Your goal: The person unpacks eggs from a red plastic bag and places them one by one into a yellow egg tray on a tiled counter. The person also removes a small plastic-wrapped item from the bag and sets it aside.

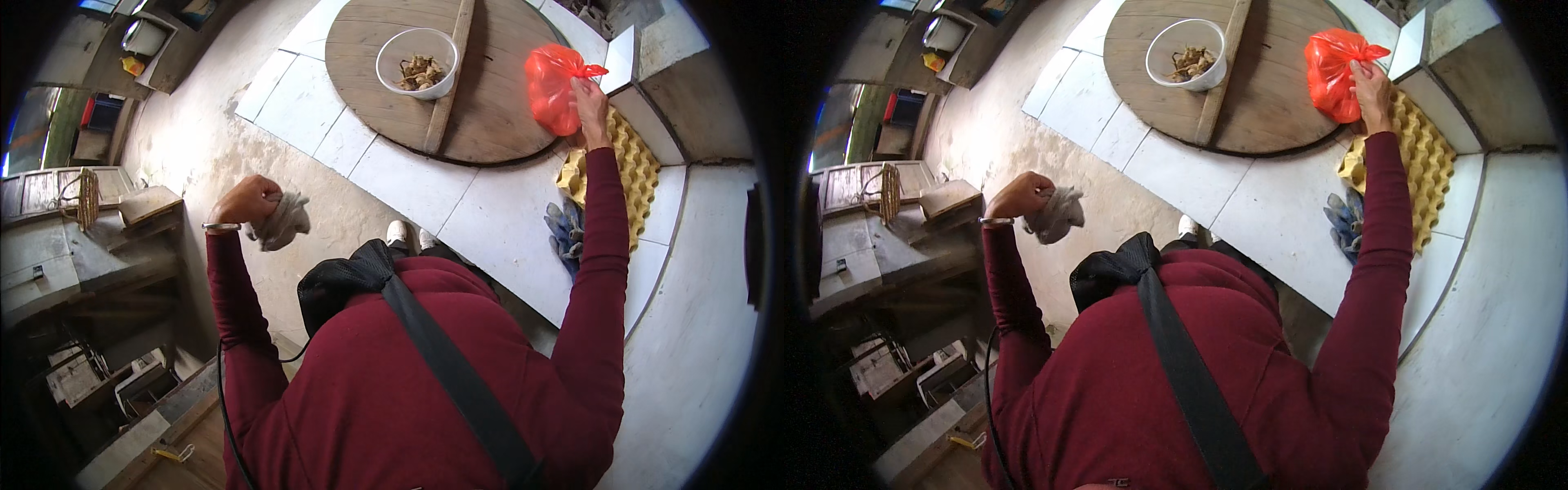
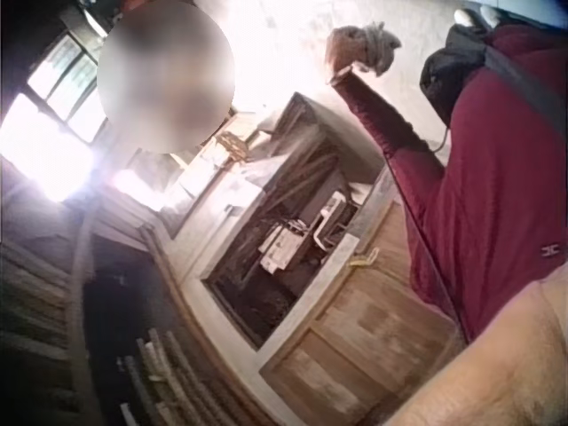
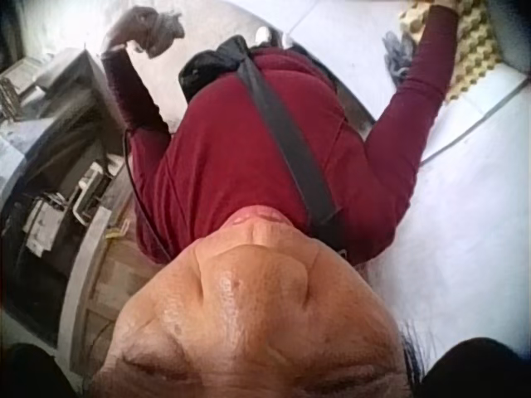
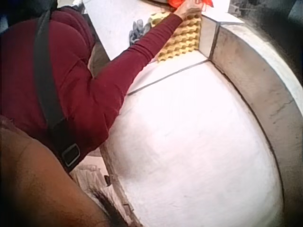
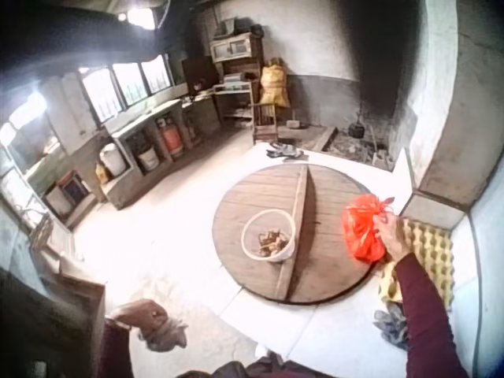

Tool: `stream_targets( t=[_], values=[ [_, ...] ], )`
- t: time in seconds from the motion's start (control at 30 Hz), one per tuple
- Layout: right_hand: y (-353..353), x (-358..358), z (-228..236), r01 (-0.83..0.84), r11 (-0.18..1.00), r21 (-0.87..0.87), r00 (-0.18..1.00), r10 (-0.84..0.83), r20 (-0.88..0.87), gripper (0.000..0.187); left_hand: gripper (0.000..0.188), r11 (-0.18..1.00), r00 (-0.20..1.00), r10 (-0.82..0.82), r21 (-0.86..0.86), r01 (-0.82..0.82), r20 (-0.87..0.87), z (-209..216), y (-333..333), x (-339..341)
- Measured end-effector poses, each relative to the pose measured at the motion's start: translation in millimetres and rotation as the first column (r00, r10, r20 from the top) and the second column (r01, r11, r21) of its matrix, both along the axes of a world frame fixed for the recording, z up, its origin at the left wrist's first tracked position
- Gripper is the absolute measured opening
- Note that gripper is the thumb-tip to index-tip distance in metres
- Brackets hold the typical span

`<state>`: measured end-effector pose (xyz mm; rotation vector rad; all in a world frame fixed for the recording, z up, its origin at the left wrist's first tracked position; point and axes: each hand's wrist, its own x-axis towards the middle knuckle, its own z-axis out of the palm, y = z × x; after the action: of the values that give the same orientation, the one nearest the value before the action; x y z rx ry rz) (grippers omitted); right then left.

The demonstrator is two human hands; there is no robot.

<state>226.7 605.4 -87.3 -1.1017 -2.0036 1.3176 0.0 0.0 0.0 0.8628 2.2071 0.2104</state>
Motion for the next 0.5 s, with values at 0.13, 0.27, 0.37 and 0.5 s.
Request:
stream_targets(
  t=[0.13,0.27,0.37,0.5],
  values=[
    [-30,-17,-2,0.252,0.912,0.323,0.966,-0.255,-0.034,0.051,0.026,0.935,0.968,0.209,0.263,-0.239,0.137,21,12,5],
    [-18,-24,9,0.192,0.911,0.364,0.948,-0.268,0.17,0.043,0.033,0.795,0.929,0.266,0.487,-0.362,0.256,-18,42,9],
    [-14,-19,13,0.162,0.931,0.328,0.969,-0.213,0.127,0.034,0.042,0.741,0.847,0.263,0.465,-0.483,0.461,-35,71,16],
    [4,-17,-5,0.223,0.892,0.392,0.974,-0.214,-0.067,0.025,0.058,0.775,0.925,0.235,0.516,-0.364,0.299,-56,88,19]
  ],
)
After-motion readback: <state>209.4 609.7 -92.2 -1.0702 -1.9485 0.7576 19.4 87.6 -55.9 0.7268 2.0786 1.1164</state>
